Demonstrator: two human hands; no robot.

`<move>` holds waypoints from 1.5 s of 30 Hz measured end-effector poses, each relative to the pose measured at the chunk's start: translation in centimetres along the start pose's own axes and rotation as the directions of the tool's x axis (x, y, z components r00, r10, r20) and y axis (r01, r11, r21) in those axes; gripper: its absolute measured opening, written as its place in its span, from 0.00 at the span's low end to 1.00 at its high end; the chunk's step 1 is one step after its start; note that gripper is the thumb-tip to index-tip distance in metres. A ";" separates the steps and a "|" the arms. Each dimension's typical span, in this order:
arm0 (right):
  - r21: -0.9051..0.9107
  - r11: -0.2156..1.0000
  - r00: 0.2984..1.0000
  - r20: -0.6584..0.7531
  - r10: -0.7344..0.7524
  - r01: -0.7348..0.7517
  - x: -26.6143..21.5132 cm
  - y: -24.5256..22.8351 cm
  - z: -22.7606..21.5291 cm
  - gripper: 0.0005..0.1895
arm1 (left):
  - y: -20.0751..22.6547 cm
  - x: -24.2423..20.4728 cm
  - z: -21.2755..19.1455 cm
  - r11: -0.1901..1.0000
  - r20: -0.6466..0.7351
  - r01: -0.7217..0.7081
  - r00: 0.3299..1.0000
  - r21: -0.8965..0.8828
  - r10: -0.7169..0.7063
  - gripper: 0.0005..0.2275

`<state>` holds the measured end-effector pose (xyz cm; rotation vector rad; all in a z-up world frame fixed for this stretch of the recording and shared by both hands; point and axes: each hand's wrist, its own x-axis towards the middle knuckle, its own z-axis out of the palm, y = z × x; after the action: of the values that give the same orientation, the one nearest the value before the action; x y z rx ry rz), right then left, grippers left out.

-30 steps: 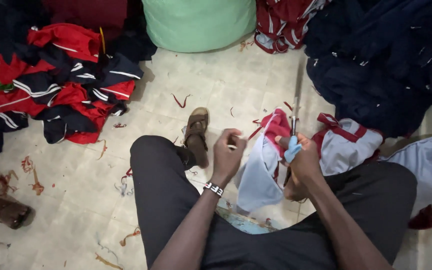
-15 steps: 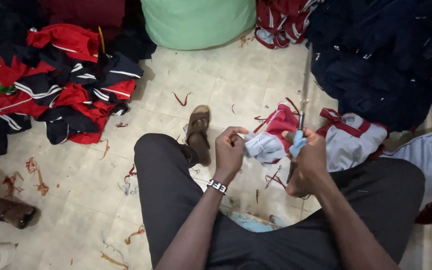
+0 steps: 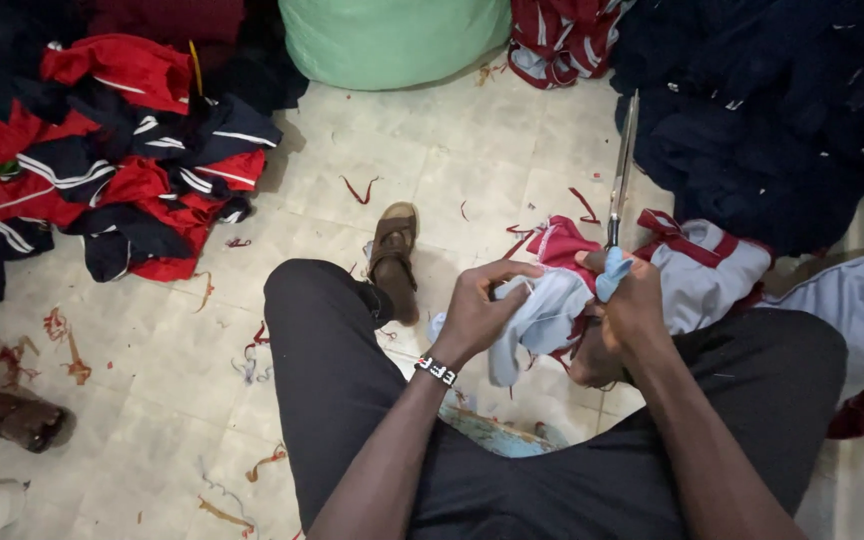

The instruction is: Trimming excess fabric and loose threads from jersey garment components using large scissors.

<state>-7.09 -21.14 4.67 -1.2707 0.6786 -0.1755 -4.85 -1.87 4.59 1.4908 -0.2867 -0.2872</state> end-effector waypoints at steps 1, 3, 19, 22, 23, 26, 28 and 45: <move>0.001 1.000 1.000 -0.005 -0.001 0.001 -0.3 -0.3 0.2 0.10 | -0.3 0.0 -0.2 1.000 0.005 0.000 1.000 -0.001 0.000 0.14; -0.010 1.000 1.000 -0.016 0.000 0.000 -0.9 -0.9 0.6 0.08 | -1.0 0.0 -0.6 0.998 -0.051 -0.007 0.999 0.065 0.011 0.09; -0.275 0.956 0.994 0.043 -0.097 0.105 -0.7 -0.5 0.1 0.14 | -2.4 0.6 -1.4 0.992 -0.085 0.084 0.992 -0.096 -0.093 0.03; -0.305 0.945 0.993 0.057 -0.106 0.119 -0.2 -0.1 0.0 0.15 | -1.6 0.7 -1.4 0.980 -0.088 0.108 0.988 -0.169 -0.124 0.03; -0.320 0.942 0.994 0.047 -0.095 0.105 -0.3 -0.1 0.0 0.16 | -2.0 0.8 -1.5 0.963 -0.097 0.132 0.983 -0.235 -0.159 0.02; -0.384 0.914 0.991 0.064 -0.115 0.130 -2.0 -1.0 0.7 0.13 | -2.6 1.1 -1.5 0.919 -0.108 0.161 0.971 -0.361 -0.212 0.01; -0.431 0.885 0.985 0.092 -0.149 0.174 -2.7 -1.6 0.9 0.08 | -3.0 1.4 -1.5 0.893 -0.111 0.163 0.967 -0.420 -0.228 0.01; -0.291 0.872 0.602 0.635 0.484 -0.394 -5.1 3.2 -3.4 0.25 | -5.0 3.6 -6.9 0.467 -0.290 -0.178 0.940 -0.866 -0.179 0.06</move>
<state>-13.82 -20.51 3.20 -1.1238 0.3172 0.7536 0.94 2.99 -0.74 0.4393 0.1665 -0.1199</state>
